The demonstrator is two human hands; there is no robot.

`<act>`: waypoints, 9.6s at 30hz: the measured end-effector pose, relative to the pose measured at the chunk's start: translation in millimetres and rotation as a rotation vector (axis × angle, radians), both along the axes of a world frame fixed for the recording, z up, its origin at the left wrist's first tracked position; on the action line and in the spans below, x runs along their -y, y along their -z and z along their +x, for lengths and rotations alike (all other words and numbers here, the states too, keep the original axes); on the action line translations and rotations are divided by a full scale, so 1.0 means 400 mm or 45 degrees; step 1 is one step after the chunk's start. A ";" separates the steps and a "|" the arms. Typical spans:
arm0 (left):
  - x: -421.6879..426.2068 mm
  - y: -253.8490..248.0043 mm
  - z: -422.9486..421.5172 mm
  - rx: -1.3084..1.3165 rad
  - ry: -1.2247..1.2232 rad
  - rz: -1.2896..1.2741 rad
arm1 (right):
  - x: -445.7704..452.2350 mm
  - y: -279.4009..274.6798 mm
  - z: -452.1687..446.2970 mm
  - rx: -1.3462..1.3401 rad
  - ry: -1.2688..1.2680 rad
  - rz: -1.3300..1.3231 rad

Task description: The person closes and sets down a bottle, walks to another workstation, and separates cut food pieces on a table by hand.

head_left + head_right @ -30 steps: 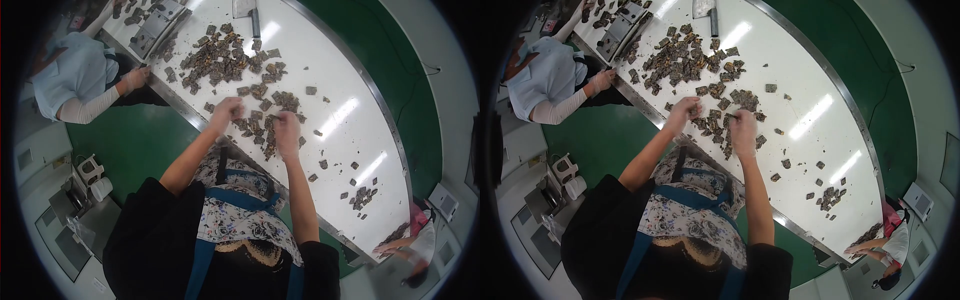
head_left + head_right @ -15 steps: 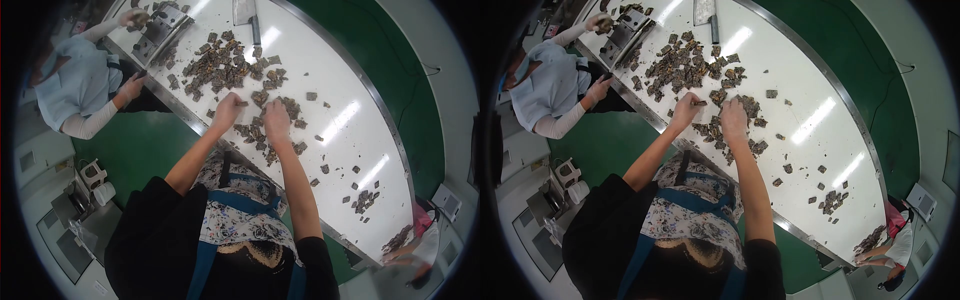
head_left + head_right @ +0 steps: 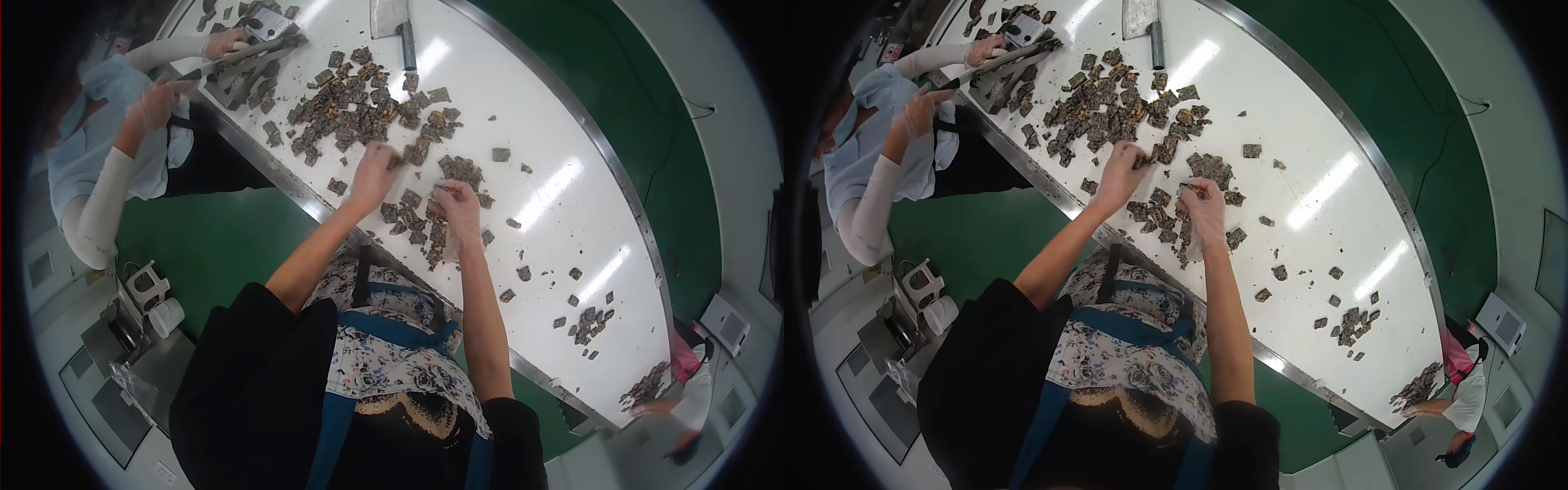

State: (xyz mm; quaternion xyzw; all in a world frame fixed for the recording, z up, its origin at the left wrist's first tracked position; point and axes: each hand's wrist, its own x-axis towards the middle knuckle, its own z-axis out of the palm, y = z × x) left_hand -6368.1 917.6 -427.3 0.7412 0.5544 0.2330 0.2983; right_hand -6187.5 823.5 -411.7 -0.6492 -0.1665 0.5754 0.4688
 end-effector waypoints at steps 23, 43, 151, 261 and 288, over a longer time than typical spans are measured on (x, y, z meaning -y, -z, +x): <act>-0.040 0.037 0.001 0.615 -0.009 -0.781 | -0.084 -0.002 0.029 0.146 -0.139 -0.137; 0.000 0.082 0.000 0.413 -0.127 -0.558 | 0.002 0.005 0.020 -0.688 0.196 -0.010; 0.244 0.029 0.199 -0.036 0.306 -0.329 | 0.272 0.032 0.084 -0.148 0.527 -0.044; 0.109 0.006 0.092 1.435 -0.285 -1.590 | 0.111 0.078 0.098 -0.766 0.502 0.033; 0.622 0.073 0.563 0.403 1.010 -0.985 | 0.932 0.047 0.479 -0.264 2.036 0.255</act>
